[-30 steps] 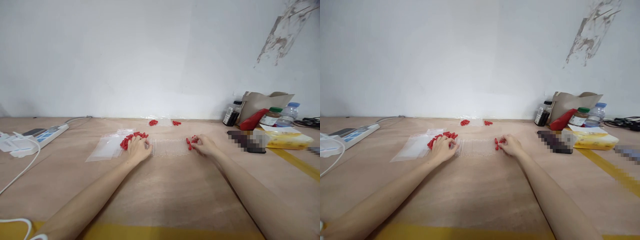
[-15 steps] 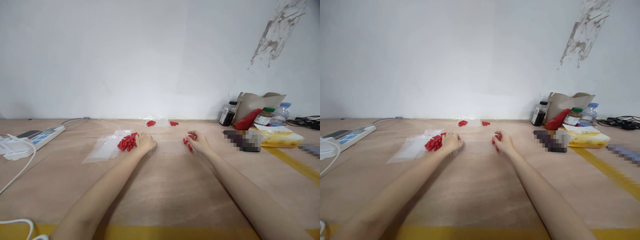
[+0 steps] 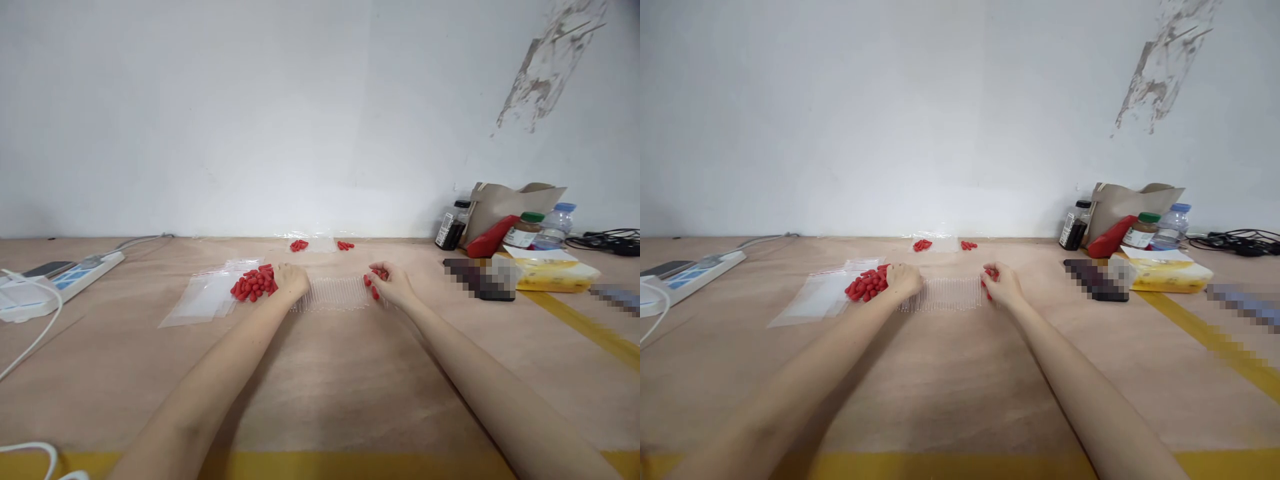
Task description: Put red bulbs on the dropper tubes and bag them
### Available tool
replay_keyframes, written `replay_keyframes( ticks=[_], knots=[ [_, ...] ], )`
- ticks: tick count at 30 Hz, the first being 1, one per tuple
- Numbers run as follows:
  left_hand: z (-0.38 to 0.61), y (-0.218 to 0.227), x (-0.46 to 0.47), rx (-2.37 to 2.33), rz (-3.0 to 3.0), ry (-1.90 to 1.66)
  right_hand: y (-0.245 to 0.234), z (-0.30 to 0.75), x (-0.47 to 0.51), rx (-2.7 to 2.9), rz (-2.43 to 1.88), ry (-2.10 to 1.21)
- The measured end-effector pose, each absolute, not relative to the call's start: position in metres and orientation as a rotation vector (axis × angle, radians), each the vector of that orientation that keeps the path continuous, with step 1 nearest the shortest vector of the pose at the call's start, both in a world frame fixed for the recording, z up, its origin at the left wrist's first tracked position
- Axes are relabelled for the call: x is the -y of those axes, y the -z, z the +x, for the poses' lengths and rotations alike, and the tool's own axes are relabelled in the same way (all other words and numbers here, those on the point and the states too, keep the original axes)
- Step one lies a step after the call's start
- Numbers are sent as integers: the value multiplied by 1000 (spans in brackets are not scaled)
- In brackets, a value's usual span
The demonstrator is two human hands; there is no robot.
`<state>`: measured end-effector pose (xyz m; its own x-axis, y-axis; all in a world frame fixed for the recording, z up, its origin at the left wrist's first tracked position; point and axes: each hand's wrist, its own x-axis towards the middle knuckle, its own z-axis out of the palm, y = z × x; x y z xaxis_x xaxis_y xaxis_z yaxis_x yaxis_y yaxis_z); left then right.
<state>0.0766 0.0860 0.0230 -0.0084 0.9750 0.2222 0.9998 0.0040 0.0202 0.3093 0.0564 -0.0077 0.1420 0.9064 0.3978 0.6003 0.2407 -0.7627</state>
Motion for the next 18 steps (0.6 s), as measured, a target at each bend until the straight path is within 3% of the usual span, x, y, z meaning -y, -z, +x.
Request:
replay_keyframes(
  ticks=[18],
  knots=[
    [44, -36, -76, 2271, -2088, 135, 7, 302, -52, 1583, -1419, -473]
  ],
)
